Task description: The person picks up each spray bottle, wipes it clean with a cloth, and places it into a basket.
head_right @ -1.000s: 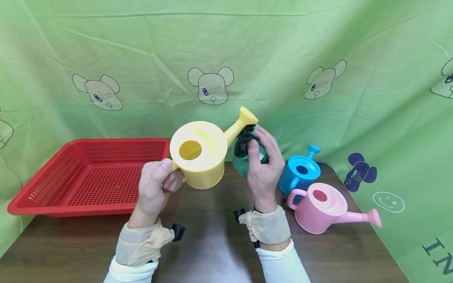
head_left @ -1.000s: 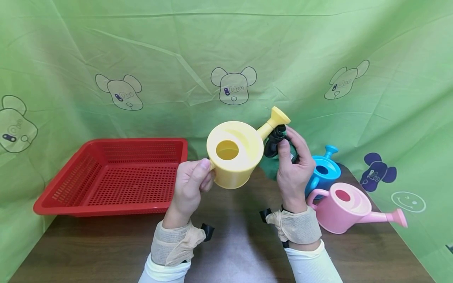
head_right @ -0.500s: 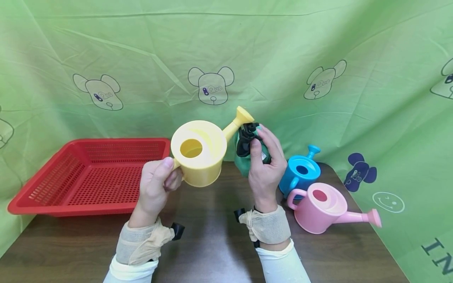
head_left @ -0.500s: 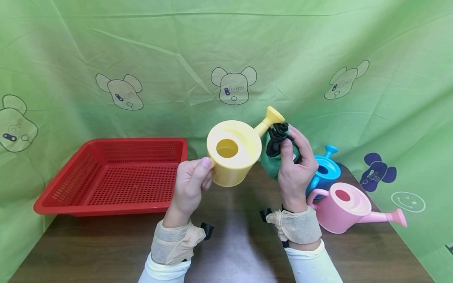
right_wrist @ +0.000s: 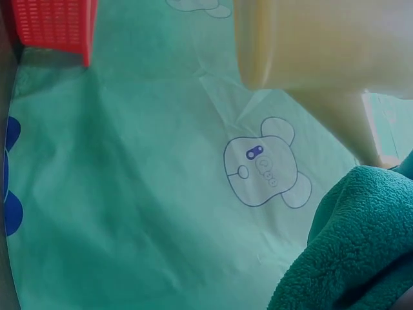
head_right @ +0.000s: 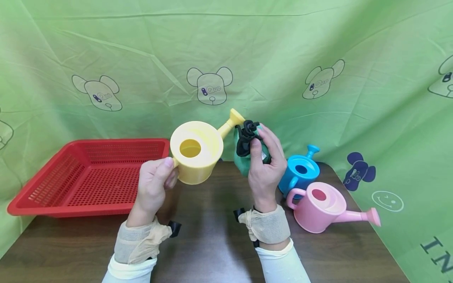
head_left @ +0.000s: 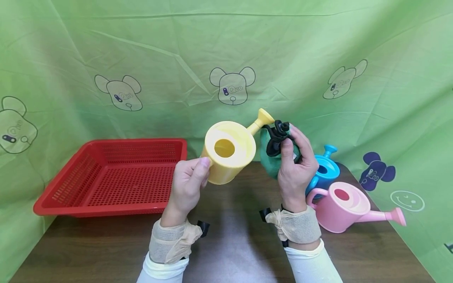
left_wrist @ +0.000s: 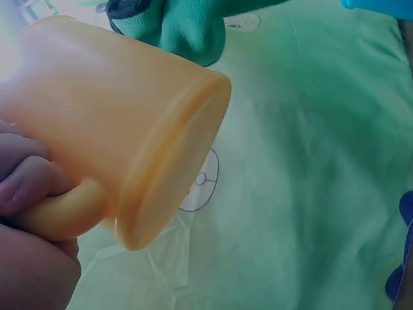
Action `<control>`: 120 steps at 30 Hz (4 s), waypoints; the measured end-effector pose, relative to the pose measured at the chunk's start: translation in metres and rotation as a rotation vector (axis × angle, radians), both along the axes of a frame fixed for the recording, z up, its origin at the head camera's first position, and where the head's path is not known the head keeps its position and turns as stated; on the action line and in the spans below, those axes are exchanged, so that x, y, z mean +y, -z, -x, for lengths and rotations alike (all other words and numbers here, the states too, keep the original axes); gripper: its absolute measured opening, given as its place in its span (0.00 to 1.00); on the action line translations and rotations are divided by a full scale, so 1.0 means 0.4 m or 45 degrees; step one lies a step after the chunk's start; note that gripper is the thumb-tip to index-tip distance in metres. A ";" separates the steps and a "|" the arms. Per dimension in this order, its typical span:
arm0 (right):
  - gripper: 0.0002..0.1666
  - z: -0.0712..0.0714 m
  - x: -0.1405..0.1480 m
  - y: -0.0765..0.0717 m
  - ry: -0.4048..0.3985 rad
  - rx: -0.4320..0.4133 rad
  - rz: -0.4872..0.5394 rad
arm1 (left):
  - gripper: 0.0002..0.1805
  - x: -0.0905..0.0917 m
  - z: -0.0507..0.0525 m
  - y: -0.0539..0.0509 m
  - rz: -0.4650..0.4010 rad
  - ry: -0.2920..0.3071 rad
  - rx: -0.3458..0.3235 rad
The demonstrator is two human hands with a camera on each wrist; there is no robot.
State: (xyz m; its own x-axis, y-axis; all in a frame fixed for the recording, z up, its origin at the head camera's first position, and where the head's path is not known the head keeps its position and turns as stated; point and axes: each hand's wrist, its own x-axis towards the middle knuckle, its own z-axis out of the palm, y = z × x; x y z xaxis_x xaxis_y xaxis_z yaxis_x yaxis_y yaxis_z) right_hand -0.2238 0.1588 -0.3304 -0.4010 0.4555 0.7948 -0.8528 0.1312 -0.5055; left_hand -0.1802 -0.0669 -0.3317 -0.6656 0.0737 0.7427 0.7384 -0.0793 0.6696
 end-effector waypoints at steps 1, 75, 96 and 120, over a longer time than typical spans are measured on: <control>0.15 0.000 0.000 0.000 0.003 0.002 -0.002 | 0.25 -0.001 0.000 0.001 0.021 -0.026 0.013; 0.14 0.023 0.017 0.036 0.424 -0.036 -0.788 | 0.28 0.059 -0.010 0.001 0.234 -0.556 0.146; 0.14 0.005 0.022 0.010 0.138 -0.085 -0.165 | 0.28 0.022 -0.026 -0.025 -0.333 0.242 -0.197; 0.16 -0.021 0.030 -0.004 -0.330 -0.116 -0.137 | 0.29 0.003 -0.021 -0.020 -0.311 0.594 -0.262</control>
